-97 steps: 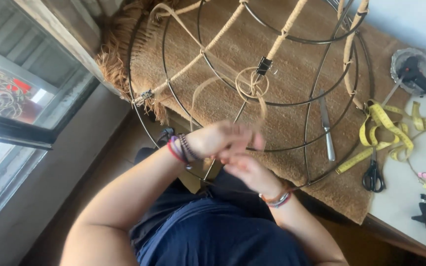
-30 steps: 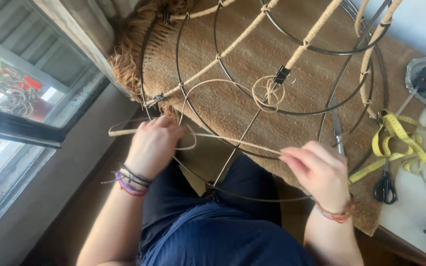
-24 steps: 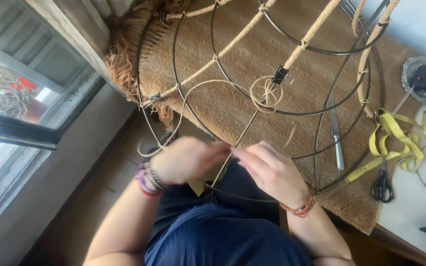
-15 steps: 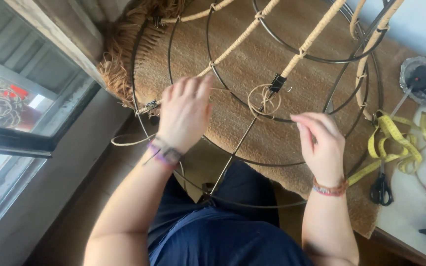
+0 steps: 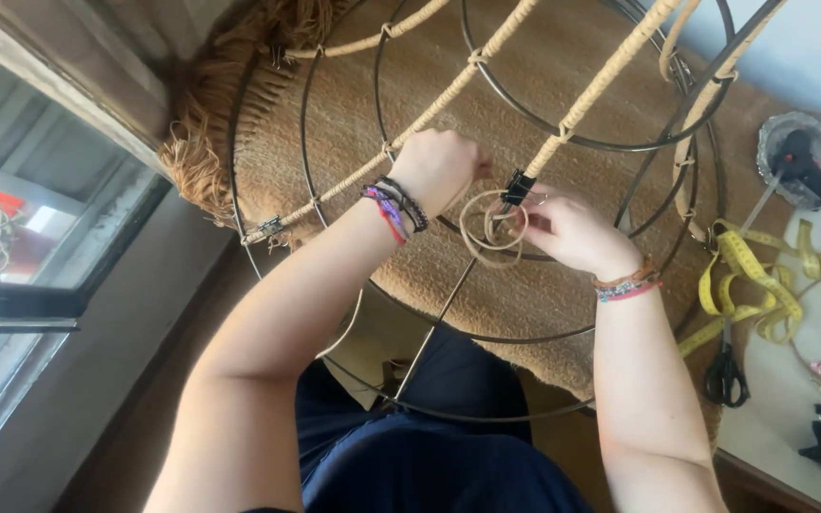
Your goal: Weaving cord around a metal frame to construct a piece of furniture.
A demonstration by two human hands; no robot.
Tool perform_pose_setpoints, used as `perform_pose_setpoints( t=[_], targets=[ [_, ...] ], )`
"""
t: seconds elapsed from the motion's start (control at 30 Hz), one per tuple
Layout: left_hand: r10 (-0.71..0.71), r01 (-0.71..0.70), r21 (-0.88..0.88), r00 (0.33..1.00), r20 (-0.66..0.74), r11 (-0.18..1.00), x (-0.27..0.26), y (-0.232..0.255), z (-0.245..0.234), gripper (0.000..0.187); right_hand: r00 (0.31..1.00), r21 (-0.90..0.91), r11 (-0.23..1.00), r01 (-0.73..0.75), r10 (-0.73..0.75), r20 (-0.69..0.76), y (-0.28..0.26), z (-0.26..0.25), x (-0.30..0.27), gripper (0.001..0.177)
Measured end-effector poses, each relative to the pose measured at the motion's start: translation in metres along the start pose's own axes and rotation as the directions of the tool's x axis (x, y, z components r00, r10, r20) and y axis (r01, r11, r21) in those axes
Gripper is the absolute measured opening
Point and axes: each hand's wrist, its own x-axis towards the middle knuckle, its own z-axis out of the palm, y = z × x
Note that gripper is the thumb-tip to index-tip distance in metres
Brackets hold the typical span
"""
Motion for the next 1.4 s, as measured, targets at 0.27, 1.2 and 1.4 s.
perform_pose_setpoints(
  t=[0.27,1.2,1.4],
  targets=[
    [0.013,-0.273,-0.303,0.761,-0.648,0.913,-0.113,0.021,-0.096,0.014,0.958,-0.416,0.909,-0.027,-0.095,-0.269,-0.045,-0.002,-0.082,0.014],
    [0.077,-0.102,-0.164,0.985,-0.151,0.981,-0.222,0.013,-0.104,0.009,0.876,-0.282,0.959,-0.018,-0.121,-0.468,-0.062,0.015,-0.172,0.013],
    [0.287,-0.333,-0.706,0.939,-0.190,0.625,-0.238,0.058,-0.118,0.032,0.862,-0.282,0.925,0.256,-0.350,-0.367,-0.102,0.028,-0.145,0.006]
  ],
)
